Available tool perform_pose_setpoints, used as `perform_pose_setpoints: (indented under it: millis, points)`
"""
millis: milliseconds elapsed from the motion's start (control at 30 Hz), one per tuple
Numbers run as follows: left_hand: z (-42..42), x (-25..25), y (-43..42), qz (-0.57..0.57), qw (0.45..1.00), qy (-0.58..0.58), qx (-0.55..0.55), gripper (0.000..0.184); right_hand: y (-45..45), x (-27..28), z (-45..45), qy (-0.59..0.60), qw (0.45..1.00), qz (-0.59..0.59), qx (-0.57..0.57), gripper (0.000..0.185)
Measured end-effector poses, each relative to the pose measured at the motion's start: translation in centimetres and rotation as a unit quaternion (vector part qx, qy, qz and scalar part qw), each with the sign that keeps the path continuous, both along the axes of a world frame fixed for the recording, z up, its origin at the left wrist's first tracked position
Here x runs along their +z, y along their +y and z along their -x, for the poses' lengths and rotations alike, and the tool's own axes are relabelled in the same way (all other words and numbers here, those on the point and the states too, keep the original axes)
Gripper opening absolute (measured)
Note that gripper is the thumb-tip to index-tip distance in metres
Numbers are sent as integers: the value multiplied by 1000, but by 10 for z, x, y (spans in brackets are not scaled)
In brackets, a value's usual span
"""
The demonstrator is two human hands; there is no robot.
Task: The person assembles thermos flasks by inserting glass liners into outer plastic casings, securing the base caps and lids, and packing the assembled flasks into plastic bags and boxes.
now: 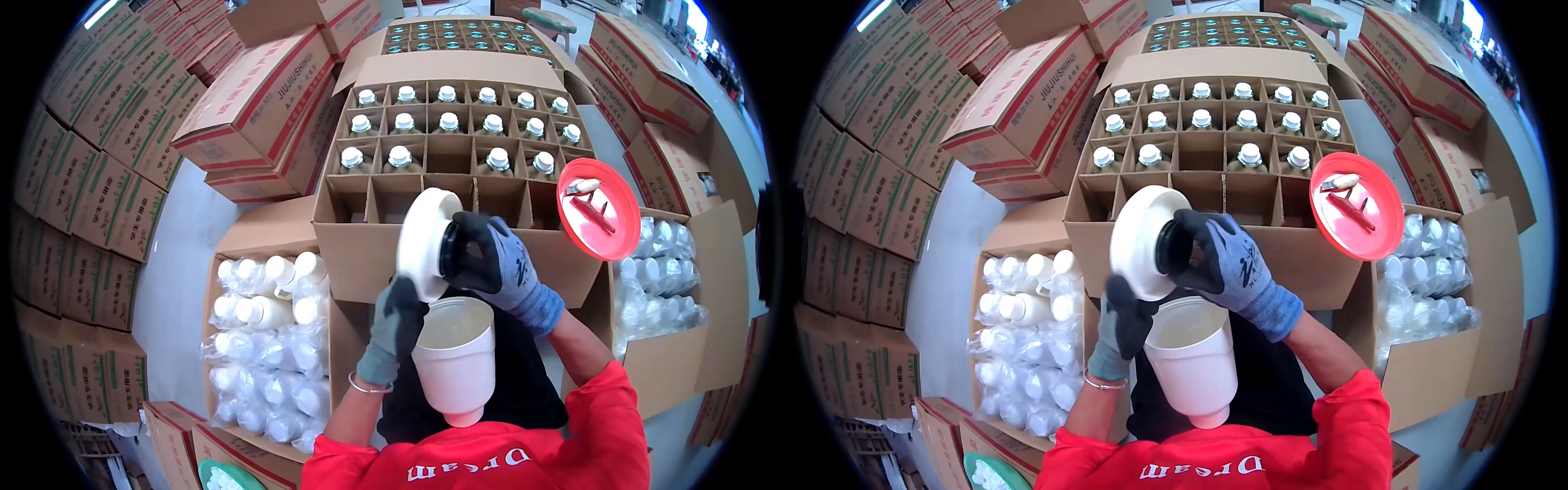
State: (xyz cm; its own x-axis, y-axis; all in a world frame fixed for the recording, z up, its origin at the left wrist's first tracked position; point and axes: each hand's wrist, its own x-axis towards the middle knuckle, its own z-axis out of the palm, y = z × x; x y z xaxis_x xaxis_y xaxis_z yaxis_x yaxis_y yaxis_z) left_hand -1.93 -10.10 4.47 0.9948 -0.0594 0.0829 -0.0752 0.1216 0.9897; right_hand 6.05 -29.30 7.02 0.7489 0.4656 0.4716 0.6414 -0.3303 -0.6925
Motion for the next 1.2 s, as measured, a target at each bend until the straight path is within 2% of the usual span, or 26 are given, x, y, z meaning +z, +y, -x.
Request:
perform_pose_setpoints:
  millis: [67, 100, 133, 167, 200, 233, 333, 367, 400, 467, 500, 533, 600, 700, 800, 900, 933, 1000, 1033, 1133, 1200]
  points:
    - [-1, 7, -11, -75, 990, -113, 35, 59, 0, -6, 9, 222, 972, -78, 20, 67]
    - [-8, 18, -11, -234, 955, -182, 24, 61, -1, -25, 3, 234, 956, -163, 70, 64]
    - [-14, 23, -8, -384, 889, -247, 14, 63, -8, -38, 3, 385, 896, -191, 108, 60]
    - [-17, 18, -6, -425, 857, -292, 16, 68, -8, -32, 7, 415, 870, -237, 120, 57]
    - [-18, 17, -10, -429, 851, -302, 25, 67, -8, -27, 11, 445, 839, -283, 131, 54]
    - [-18, 13, -9, -426, 858, -288, 5, 67, -11, -34, 10, 476, 805, -317, 157, 60]
    - [-18, 7, -4, -372, 891, -252, -55, 67, -16, -24, 9, 478, 811, -317, 119, 70]
    - [-18, 6, -4, -347, 903, -242, -76, 67, -13, -24, 1, 400, 848, -328, 114, 77]
    - [-16, 4, -5, -345, 911, -215, -75, 68, -9, -15, -3, 366, 865, -328, 102, 75]
    - [-9, -1, -8, -339, 924, -159, -73, 69, -20, -29, -31, 214, 953, -202, 72, 74]
    - [-4, -1, -10, -346, 926, -137, -57, 62, -26, -25, -41, 50, 998, -41, -19, 68]
    - [-4, -4, -10, -337, 929, -117, -99, 61, -26, -21, -49, 47, 986, 119, -109, 61]
    - [-5, -9, -7, -316, 928, -78, -182, 59, -25, -51, -82, 0, 943, 291, -162, 61]
    - [-6, -10, -8, -279, 932, -53, -226, 58, -23, -47, -116, 4, 912, 389, -130, 54]
    - [-11, -3, -10, -240, 940, 2, -244, 58, -28, -56, -186, -71, 937, 259, -225, 55]
    - [-18, 1, -14, -215, 941, 5, -260, 54, -37, -86, -246, -9, 901, 380, -209, 56]
    - [-19, 3, -14, -205, 942, 10, -265, 53, -42, -121, -264, -9, 879, 428, -212, 56]
    - [-21, 5, -13, -183, 944, 25, -272, 51, -40, -125, -272, 85, 862, 471, -169, 58]
    - [-24, 3, -10, -170, 945, 40, -275, 49, -40, -127, -276, 69, 855, 490, -154, 57]
    - [-27, -3, 3, 31, 968, 118, -221, 47, -49, -79, -243, 3, 914, 349, -206, 55]
    - [-43, -7, 13, 19, 982, 88, -167, 46, -58, -37, -218, -56, 924, 290, -245, 51]
